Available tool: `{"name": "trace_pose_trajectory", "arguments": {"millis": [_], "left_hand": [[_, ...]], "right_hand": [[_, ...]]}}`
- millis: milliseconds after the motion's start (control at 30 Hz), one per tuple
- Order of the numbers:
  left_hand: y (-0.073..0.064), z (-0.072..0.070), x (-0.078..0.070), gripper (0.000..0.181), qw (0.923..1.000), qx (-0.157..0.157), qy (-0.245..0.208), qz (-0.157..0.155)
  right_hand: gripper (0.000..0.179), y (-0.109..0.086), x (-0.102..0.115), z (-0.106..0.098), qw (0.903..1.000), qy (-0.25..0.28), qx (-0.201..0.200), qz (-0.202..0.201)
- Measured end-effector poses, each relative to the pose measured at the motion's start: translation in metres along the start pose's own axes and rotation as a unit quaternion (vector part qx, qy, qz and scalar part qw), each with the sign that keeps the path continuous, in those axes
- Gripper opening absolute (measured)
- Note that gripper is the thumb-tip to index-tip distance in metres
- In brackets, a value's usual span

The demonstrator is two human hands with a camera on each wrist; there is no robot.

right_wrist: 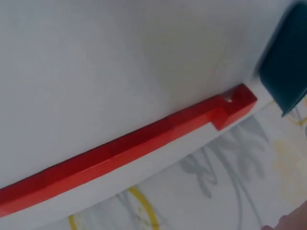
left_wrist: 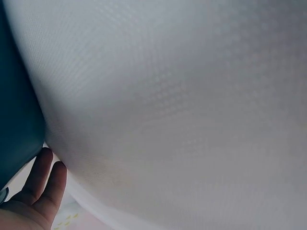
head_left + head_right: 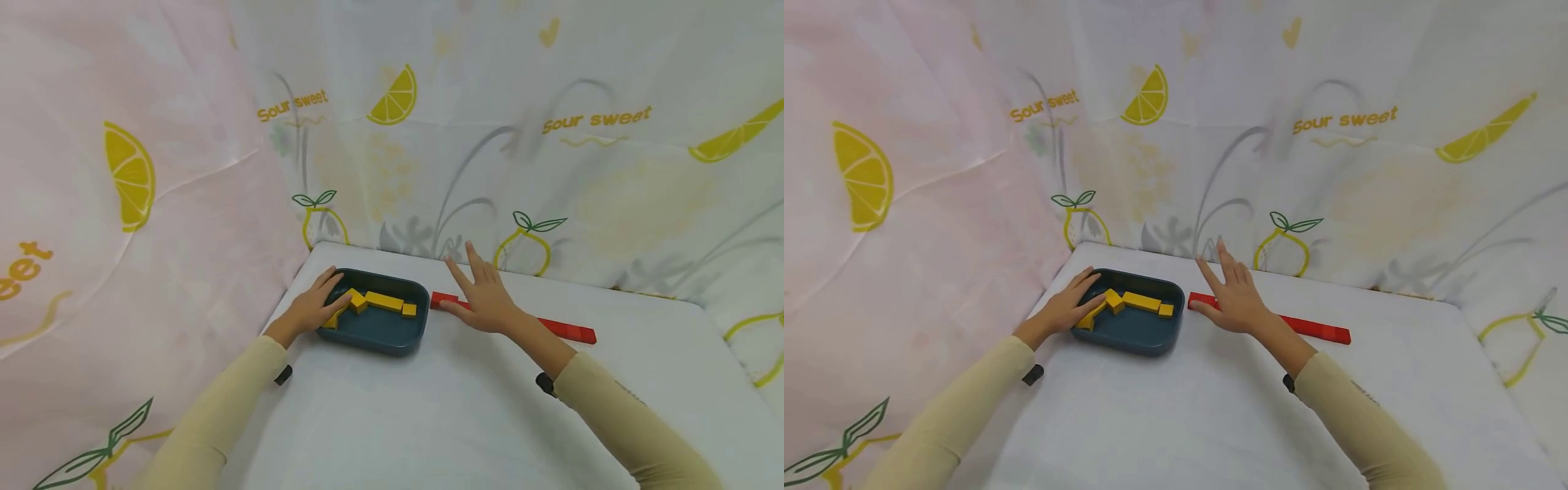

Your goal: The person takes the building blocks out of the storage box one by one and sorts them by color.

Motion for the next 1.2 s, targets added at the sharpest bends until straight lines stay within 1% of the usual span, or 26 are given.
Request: {"name": "trace_pose_trajectory", "arguments": {"millis": [100, 200, 467, 633, 700, 867, 933, 967, 1067, 1133, 1200], "left_hand": [[0.0, 0.0, -0.001, 0.081, 1.0, 0.0, 0.002, -0.001], [0.0, -0.001, -0.001, 0.081, 1.0, 0.0, -0.003, -0.001], [-0.001, -0.004, 0.003, 0.078, 1.0, -0.004, 0.0, -0.002], [0.003, -0.002, 0.002, 0.079, 1.0, -0.002, 0.0, -0.003], [0.003, 0.0, 0.002, 0.079, 1.0, 0.0, 0.002, -0.003], [0.004, 0.001, 0.003, 0.079, 1.0, -0.003, -0.001, -0.009], [0.003, 0.001, 0.004, 0.079, 0.9999, -0.003, 0.0, -0.014], [0.003, 0.001, 0.004, 0.079, 0.9999, -0.004, 0.001, -0.013], [0.003, 0.0, 0.002, 0.08, 0.9999, -0.005, 0.006, -0.008], [0.003, -0.001, 0.001, 0.08, 0.9999, -0.008, 0.005, -0.008], [0.002, -0.001, 0.001, 0.08, 0.9999, -0.01, 0.004, -0.007]], "right_hand": [[0.09, 0.012, 0.014, 0.005, 0.9997, 0.006, -0.013, -0.019], [0.089, 0.023, 0.025, 0.01, 0.9993, 0.018, -0.021, -0.025], [0.089, 0.048, 0.059, 0.043, 0.9974, 0.053, 0.014, -0.046], [0.088, 0.058, 0.068, 0.063, 0.9947, 0.088, 0.028, -0.044], [0.088, 0.063, 0.07, 0.07, 0.9951, 0.086, 0.026, -0.043], [0.086, 0.074, 0.08, 0.083, 0.9977, 0.039, 0.015, -0.054], [0.085, 0.078, 0.086, 0.089, 0.9976, 0.025, 0.021, -0.06], [0.086, 0.08, 0.088, 0.092, 0.9973, 0.028, 0.028, -0.061], [0.084, 0.083, 0.093, 0.1, 0.9949, 0.074, 0.042, -0.054], [0.084, 0.087, 0.095, 0.104, 0.9914, 0.113, 0.048, -0.045], [0.083, 0.09, 0.096, 0.109, 0.9881, 0.14, 0.051, -0.039]]}}
Point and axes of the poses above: each hand's wrist, its own y-axis towards the middle knuckle, its own z-axis out of the palm, x = y × z, the point moved 9 cm from there along y, towards the middle knuckle, and after that the axes turned 10 degrees about -z, right-handed, at the moved point
